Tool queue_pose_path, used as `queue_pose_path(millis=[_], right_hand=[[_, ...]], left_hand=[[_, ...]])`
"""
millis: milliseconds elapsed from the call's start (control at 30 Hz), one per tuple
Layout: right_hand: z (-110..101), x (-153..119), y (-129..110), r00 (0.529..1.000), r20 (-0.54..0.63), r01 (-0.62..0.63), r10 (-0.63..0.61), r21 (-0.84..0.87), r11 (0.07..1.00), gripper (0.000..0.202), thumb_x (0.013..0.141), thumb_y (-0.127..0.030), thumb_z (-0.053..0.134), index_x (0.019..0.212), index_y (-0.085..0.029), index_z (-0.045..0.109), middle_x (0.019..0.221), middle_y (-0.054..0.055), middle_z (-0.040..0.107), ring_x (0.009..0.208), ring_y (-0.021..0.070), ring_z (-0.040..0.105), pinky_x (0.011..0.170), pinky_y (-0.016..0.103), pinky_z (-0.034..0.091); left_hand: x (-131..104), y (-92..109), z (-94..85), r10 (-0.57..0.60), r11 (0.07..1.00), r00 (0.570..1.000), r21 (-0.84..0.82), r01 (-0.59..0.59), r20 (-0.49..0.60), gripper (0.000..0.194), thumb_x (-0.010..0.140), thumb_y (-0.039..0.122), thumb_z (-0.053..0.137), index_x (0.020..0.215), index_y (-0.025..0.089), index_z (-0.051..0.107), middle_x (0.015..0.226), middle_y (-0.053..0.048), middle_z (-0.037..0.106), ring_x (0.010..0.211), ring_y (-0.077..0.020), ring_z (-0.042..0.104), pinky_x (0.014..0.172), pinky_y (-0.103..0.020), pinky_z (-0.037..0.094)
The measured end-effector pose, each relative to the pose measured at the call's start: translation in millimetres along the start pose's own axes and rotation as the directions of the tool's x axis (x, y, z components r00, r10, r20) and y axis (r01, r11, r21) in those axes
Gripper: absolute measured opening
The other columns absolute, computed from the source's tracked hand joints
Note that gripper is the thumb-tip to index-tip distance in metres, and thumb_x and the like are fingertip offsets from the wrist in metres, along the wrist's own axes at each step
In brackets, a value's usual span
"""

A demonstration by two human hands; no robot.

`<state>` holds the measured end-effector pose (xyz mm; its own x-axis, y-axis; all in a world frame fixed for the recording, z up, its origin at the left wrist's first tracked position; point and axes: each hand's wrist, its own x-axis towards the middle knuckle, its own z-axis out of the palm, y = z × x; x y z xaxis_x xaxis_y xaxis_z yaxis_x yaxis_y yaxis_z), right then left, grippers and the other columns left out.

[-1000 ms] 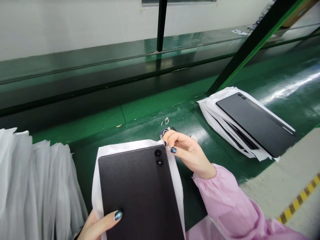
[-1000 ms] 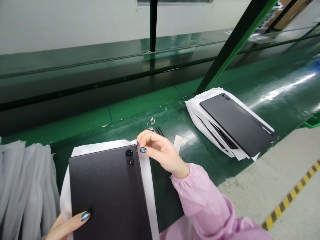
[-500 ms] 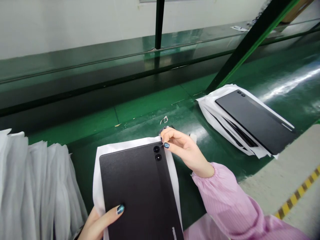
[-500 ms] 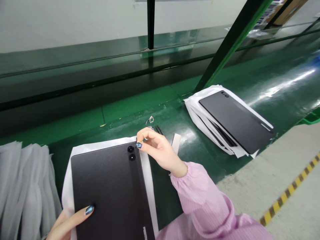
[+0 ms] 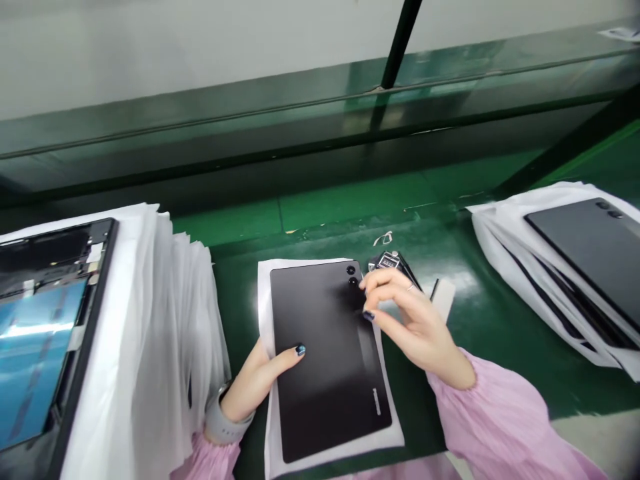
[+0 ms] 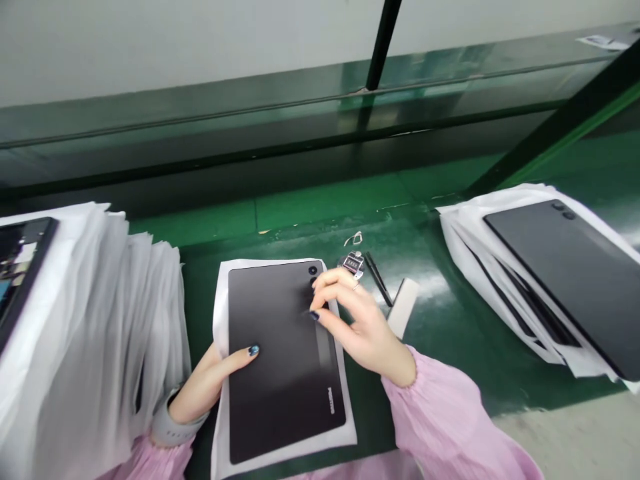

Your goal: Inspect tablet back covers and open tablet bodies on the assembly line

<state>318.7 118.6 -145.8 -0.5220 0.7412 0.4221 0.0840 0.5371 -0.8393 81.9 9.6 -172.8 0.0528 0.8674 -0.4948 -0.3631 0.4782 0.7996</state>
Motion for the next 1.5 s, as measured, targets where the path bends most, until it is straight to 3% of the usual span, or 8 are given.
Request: queue_pose_path(millis=[133, 233, 300, 400, 567, 767, 1100, 1500], right_hand=[[20, -3, -7, 0.977, 0.214, -0.021, -0.001, 0.102, 0.995, 0.022, 0.093, -0.002, 0.056, 0.093, -0.023, 0.059, 0.094, 0.004, 0.058, 0.088, 0.019, 0.06, 0.078, 0.032, 0.049], [31, -5, -7, 0.961, 0.278, -0.019, -0.006, 0.087, 0.996, 0.02, 0.093, -0.003, 0.054, 0.094, -0.023, 0.058, 0.093, 0.005, 0.06, 0.088, 0.0206, 0.06, 0.077, 0.034, 0.049], [31, -4, -4, 0.972, 0.236, -0.025, 0.013, 0.048, 0.999, 0.02, 0.095, -0.004, 0.053, 0.093, -0.023, 0.057, 0.091, 0.005, 0.06, 0.088, 0.021, 0.06, 0.078, 0.035, 0.048], [22, -1, 5, 0.997, 0.031, -0.068, 0.069, -0.031, 0.997, 0.02, 0.096, -0.005, 0.054, 0.092, -0.024, 0.058, 0.092, 0.004, 0.06, 0.09, 0.0207, 0.058, 0.081, 0.035, 0.046], [5, 3, 18, 0.942, -0.29, -0.19, 0.166, -0.056, 0.98, 0.015, 0.096, -0.013, 0.056, 0.088, -0.025, 0.057, 0.092, 0.004, 0.057, 0.092, 0.0223, 0.055, 0.084, 0.037, 0.042], [4, 7, 20, 0.93, -0.295, -0.226, 0.222, 0.018, 0.974, 0.011, 0.093, -0.018, 0.059, 0.085, -0.024, 0.061, 0.093, 0.004, 0.057, 0.088, 0.0217, 0.054, 0.076, 0.035, 0.044], [3, 8, 18, 0.93, -0.285, -0.217, 0.23, 0.075, 0.973, 0.01, 0.093, -0.027, 0.063, 0.084, -0.024, 0.063, 0.094, 0.005, 0.057, 0.087, 0.0215, 0.058, 0.073, 0.034, 0.051], [5, 7, 19, 0.916, -0.326, -0.229, 0.233, 0.052, 0.972, 0.009, 0.092, -0.023, 0.063, 0.084, -0.023, 0.064, 0.095, 0.005, 0.056, 0.089, 0.0215, 0.058, 0.074, 0.034, 0.051]], left_hand=[[1, 1, 2.5, 0.038, 0.998, 0.998, 0.054, -0.041, 0.044, 0.068, 0.082, 0.043, 0.077, 0.143, 0.022, 0.055, 0.136, -0.007, 0.068, 0.13, -0.0328, 0.057, 0.11, -0.041, 0.047], [1, 2, 3.5, 0.063, 0.993, 0.996, 0.097, -0.068, 0.056, 0.067, 0.082, 0.045, 0.076, 0.142, 0.021, 0.057, 0.134, -0.008, 0.069, 0.126, -0.0331, 0.06, 0.108, -0.041, 0.048], [1, 2, 3.5, 0.053, 0.994, 0.997, 0.095, -0.059, 0.059, 0.066, 0.082, 0.047, 0.075, 0.14, 0.02, 0.058, 0.134, -0.008, 0.069, 0.125, -0.0332, 0.06, 0.108, -0.041, 0.048], [1, 2, 3.2, 0.038, 0.994, 0.997, 0.102, -0.044, 0.061, 0.064, 0.083, 0.048, 0.074, 0.138, 0.02, 0.06, 0.137, -0.008, 0.067, 0.129, -0.0332, 0.057, 0.111, -0.042, 0.045], [-2, 0, 0.9, 0.042, 0.984, 0.998, 0.173, -0.048, 0.038, 0.068, 0.078, 0.055, 0.076, 0.135, 0.021, 0.062, 0.138, -0.009, 0.067, 0.131, -0.0335, 0.055, 0.113, -0.042, 0.042], [-2, -11, -5.2, 0.033, 0.987, 0.996, 0.155, -0.045, 0.08, 0.063, 0.08, 0.053, 0.076, 0.133, 0.021, 0.065, 0.137, -0.008, 0.067, 0.13, -0.0338, 0.057, 0.112, -0.044, 0.044], [-7, -7, 0.9, 0.035, 0.993, 0.999, 0.111, -0.032, -0.029, 0.06, 0.076, 0.049, 0.08, 0.127, 0.02, 0.069, 0.124, -0.009, 0.074, 0.126, -0.0362, 0.06, 0.113, -0.047, 0.043], [-7, -7, 0.4, 0.033, 0.992, 0.999, 0.12, -0.03, -0.022, 0.064, 0.074, 0.056, 0.08, 0.127, 0.022, 0.069, 0.137, -0.008, 0.067, 0.132, -0.0354, 0.055, 0.117, -0.046, 0.038]])
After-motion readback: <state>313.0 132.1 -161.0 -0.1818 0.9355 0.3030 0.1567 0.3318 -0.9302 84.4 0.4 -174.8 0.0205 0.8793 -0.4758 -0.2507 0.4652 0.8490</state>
